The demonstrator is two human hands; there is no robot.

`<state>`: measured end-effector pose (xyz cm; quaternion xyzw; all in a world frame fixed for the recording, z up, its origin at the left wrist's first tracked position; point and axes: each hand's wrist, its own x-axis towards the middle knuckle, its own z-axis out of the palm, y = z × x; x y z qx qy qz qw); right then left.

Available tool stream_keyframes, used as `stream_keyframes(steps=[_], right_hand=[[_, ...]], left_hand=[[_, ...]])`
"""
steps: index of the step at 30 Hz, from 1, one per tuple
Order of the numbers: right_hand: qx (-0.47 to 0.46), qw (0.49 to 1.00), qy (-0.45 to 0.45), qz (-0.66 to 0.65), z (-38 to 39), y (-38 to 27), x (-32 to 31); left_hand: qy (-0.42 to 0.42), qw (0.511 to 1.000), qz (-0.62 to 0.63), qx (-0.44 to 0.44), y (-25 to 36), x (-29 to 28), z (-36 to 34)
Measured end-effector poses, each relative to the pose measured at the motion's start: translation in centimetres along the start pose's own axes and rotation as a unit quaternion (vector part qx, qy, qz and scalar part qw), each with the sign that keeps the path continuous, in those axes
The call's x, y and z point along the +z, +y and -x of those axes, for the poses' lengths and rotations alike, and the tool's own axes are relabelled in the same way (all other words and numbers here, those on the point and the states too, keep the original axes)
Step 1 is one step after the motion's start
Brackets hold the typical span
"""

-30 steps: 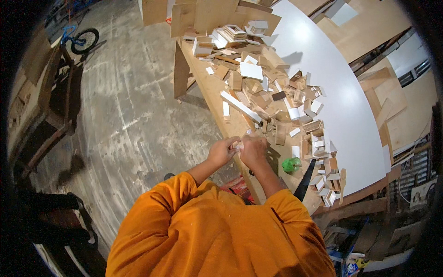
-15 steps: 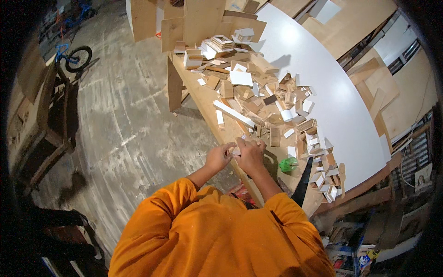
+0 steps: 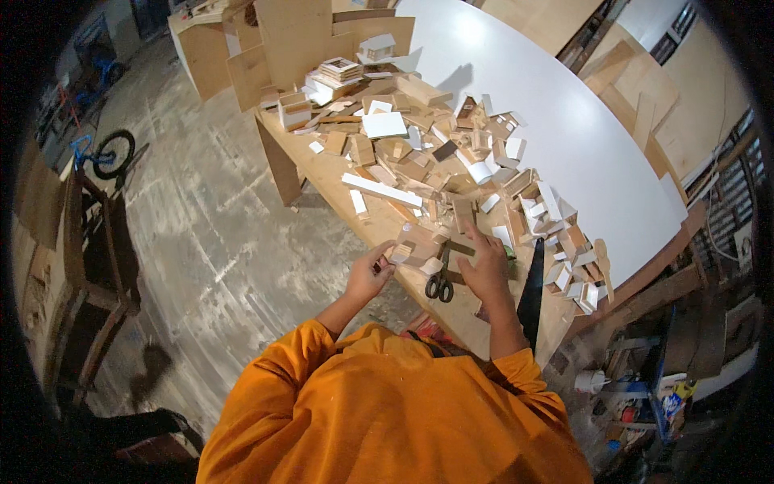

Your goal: The person constructs a small model by applying adhesive from a container to small wooden pieces, joining them together, and using scissors to cut and hold components.

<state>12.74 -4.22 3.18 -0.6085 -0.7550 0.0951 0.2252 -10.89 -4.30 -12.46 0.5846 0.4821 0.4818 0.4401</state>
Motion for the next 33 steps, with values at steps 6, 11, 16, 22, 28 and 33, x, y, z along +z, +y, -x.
stream_keyframes(steps=[6,11,16,22,28,33], right_hand=[[0.067,0.998,0.016,-0.010,2.3,2.9,0.5],[0.097,0.991,0.090,0.013,4.4,7.1,-0.8],[0.171,0.977,0.115,-0.063,6.6,10.6,-1.8],[0.165,0.978,0.115,-0.059,6.6,10.4,-0.9],[0.149,0.977,0.141,-0.051,3.3,12.5,-1.8],[0.127,0.980,0.150,-0.037,2.3,11.1,-2.5]], left_hand=[[-0.006,0.999,-0.049,-0.019,1.4,-0.3,0.2],[0.018,0.999,-0.030,-0.021,0.0,-1.6,1.9],[0.035,0.996,-0.046,-0.071,-0.7,-3.7,4.1],[0.027,0.996,-0.020,-0.085,-0.9,-4.1,5.9],[-0.009,0.997,-0.069,-0.040,4.9,-2.9,5.7],[0.011,0.997,-0.080,-0.006,6.4,-2.8,4.9]])
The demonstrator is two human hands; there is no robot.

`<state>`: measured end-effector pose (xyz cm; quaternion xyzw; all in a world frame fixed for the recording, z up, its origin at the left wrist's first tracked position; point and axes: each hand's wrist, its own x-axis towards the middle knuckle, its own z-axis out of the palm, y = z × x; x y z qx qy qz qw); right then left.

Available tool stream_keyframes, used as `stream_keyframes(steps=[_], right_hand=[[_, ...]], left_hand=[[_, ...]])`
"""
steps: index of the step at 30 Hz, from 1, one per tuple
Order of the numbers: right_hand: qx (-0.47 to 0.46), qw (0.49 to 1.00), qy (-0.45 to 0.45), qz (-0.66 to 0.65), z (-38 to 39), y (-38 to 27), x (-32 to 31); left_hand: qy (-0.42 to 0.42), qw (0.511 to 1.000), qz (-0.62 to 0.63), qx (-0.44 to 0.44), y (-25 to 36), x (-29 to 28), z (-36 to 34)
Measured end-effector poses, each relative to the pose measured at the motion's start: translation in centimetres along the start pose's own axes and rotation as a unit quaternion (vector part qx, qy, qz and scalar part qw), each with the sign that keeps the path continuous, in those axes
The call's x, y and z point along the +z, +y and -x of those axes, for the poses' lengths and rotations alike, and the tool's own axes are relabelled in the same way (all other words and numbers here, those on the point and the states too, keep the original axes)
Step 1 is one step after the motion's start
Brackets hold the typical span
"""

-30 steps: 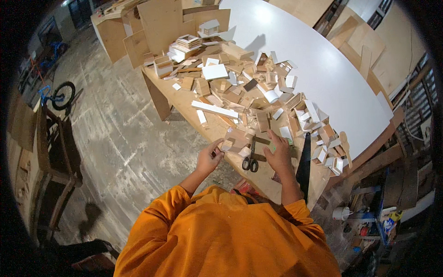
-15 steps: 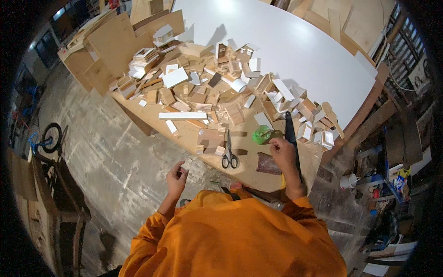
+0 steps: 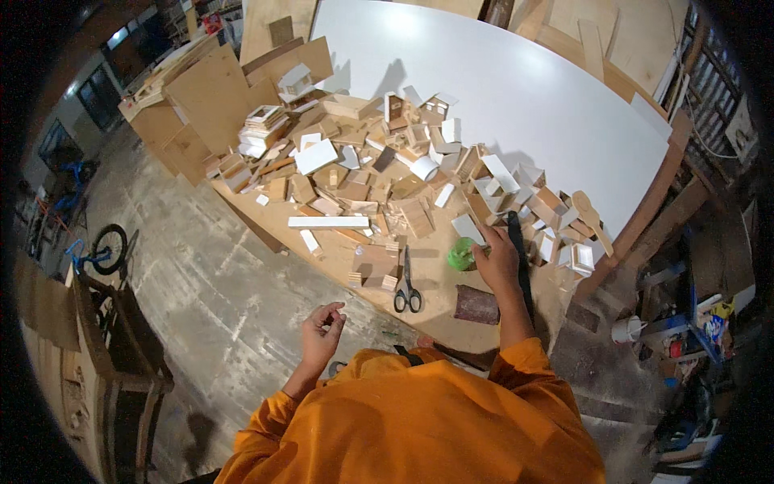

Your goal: The person constructs a small model by applying adhesive from a container to small wooden pieces, joining them together, and using scissors to cut and hold components.

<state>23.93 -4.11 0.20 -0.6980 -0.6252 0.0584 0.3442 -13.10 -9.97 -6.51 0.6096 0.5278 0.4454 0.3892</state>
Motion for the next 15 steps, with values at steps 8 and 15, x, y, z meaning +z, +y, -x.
stream_keyframes(steps=[8,15], right_hand=[[-0.041,0.989,-0.070,-0.120,-3.5,-3.0,1.8],[-0.187,0.964,-0.188,-0.016,-10.1,-8.9,9.8]], left_hand=[[0.043,0.998,0.020,-0.038,-1.7,-0.6,1.1],[0.051,0.995,0.037,-0.081,-1.5,-1.1,2.8]])
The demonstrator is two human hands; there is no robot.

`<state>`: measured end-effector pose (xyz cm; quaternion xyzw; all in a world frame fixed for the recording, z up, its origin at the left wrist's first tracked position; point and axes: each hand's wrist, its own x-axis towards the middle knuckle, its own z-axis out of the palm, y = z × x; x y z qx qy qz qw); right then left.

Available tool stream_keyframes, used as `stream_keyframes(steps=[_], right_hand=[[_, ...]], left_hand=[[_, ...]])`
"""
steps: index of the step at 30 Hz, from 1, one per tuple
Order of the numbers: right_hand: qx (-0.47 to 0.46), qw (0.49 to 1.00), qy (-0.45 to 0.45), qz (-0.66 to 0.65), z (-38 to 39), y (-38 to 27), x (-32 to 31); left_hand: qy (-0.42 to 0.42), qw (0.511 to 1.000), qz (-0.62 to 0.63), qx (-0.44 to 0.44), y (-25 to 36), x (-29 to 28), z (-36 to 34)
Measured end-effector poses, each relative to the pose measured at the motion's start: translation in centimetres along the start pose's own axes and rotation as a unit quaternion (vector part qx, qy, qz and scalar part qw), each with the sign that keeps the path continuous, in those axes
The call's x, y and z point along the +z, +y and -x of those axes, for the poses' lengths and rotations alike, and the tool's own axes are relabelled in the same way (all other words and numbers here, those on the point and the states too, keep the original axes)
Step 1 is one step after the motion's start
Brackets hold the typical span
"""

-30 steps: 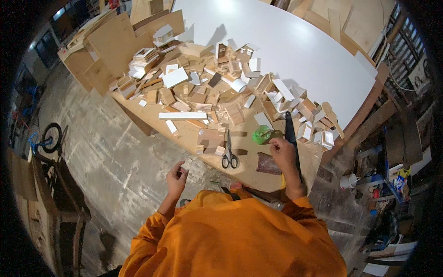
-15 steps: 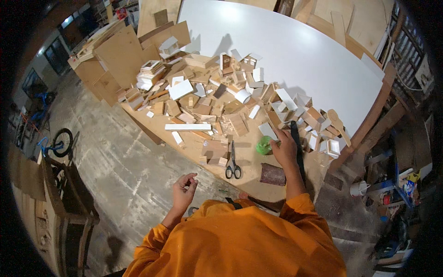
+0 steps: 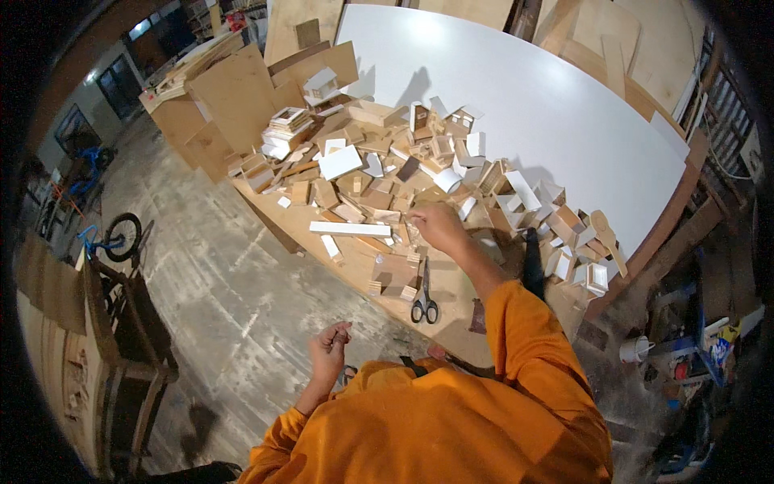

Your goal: The person constructs a small model by applying adhesive from a container to small wooden pieces, joining them together, and using scissors to cut and hold components.

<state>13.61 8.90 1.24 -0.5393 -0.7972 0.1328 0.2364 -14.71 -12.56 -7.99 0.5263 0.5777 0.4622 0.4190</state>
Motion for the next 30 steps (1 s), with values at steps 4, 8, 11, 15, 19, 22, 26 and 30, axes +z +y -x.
stream_keyframes(steps=[4,8,11,15,19,22,26,30], right_hand=[[0.001,0.992,-0.069,0.109,-4.4,1.7,6.1],[-0.017,0.978,-0.114,0.174,-6.1,2.8,8.7],[-0.001,0.984,-0.075,0.162,-5.9,2.1,7.8],[-0.048,0.994,0.028,-0.092,-1.9,-1.8,1.6],[-0.025,0.948,-0.029,-0.316,4.5,-6.4,-3.2],[-0.045,0.913,-0.045,-0.404,9.3,-8.4,-4.2],[-0.108,0.929,0.018,-0.354,14.2,-8.9,-2.7],[-0.050,0.941,0.057,-0.328,18.9,-7.7,-1.3]], left_hand=[[0.020,1.000,0.021,0.006,-0.3,-1.0,1.2],[0.066,0.997,0.040,-0.014,2.0,-2.1,3.0],[0.083,0.996,0.025,-0.018,4.0,-3.1,3.7],[0.077,0.996,-0.014,0.051,5.8,-3.5,3.3],[0.029,0.992,-0.015,0.125,10.9,-1.4,0.7],[-0.017,0.983,0.059,0.176,13.6,1.6,-1.3],[-0.155,0.956,0.087,0.233,14.7,5.2,-2.2],[-0.276,0.933,0.172,0.152,13.3,8.8,-0.8]])
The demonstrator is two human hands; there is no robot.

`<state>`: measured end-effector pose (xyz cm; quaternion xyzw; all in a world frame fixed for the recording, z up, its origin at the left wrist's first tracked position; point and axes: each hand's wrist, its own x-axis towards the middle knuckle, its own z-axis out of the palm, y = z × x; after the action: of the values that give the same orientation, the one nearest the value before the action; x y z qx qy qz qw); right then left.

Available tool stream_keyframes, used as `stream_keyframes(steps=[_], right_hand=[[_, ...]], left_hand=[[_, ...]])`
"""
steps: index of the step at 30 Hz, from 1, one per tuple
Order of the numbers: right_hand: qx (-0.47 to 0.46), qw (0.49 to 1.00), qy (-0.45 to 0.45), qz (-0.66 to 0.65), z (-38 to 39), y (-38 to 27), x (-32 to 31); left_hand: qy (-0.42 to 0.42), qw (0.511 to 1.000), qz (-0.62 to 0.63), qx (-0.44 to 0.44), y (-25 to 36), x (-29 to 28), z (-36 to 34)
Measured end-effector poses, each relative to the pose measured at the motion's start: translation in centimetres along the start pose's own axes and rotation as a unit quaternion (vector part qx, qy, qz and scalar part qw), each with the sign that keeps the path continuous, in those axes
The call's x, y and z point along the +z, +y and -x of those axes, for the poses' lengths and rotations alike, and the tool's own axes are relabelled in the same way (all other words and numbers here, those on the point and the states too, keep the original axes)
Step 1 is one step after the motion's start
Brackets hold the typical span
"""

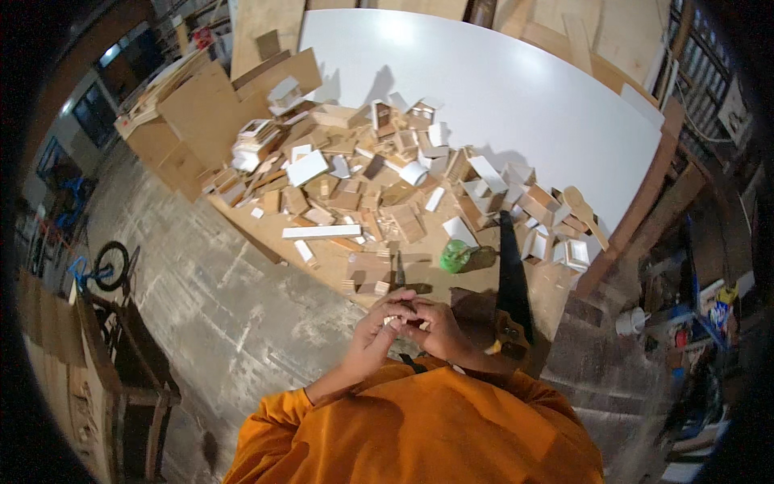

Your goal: The person constructs a small model by applying adhesive from a container to small wooden pieces, joining them together, and using scissors to cut and hold components.

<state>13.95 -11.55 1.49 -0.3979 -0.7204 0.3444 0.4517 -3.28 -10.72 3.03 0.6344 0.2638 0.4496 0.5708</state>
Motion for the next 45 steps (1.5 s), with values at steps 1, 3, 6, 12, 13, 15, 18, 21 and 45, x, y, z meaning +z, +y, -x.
stream_keyframes(steps=[1,3,6,12,13,15,18,21,45], right_hand=[[0.029,0.999,-0.015,-0.003,0.9,0.2,-0.4],[0.086,0.995,-0.049,-0.012,2.5,0.8,-1.7],[0.031,0.992,0.031,0.121,2.5,2.4,-5.5],[0.101,0.925,0.102,0.351,-2.4,6.6,-12.0],[0.133,0.925,0.072,0.348,-2.9,7.2,-12.4],[0.196,0.920,0.015,0.338,-3.6,8.1,-12.8],[0.161,0.930,0.026,0.329,-3.1,9.1,-12.5],[0.117,0.940,0.057,0.316,-2.1,9.5,-12.4],[-0.078,0.970,0.187,0.133,-0.5,-1.9,-13.8]], left_hand=[[-0.020,0.999,0.020,-0.018,-0.8,0.3,0.0],[-0.055,0.995,0.057,-0.055,-2.2,0.6,-0.2],[0.003,0.991,0.030,-0.128,-2.8,1.9,-1.0],[0.047,0.979,-0.144,-0.138,-7.6,3.7,-4.8],[0.063,0.975,-0.167,-0.130,-8.1,4.4,-5.8],[0.094,0.965,-0.215,-0.115,-8.8,5.4,-7.6],[0.065,0.927,-0.355,-0.102,-10.9,5.6,-9.3],[0.041,0.919,-0.375,-0.113,-11.6,6.1,-10.6],[-0.025,0.876,0.448,-0.175,-4.4,6.1,-9.0]])
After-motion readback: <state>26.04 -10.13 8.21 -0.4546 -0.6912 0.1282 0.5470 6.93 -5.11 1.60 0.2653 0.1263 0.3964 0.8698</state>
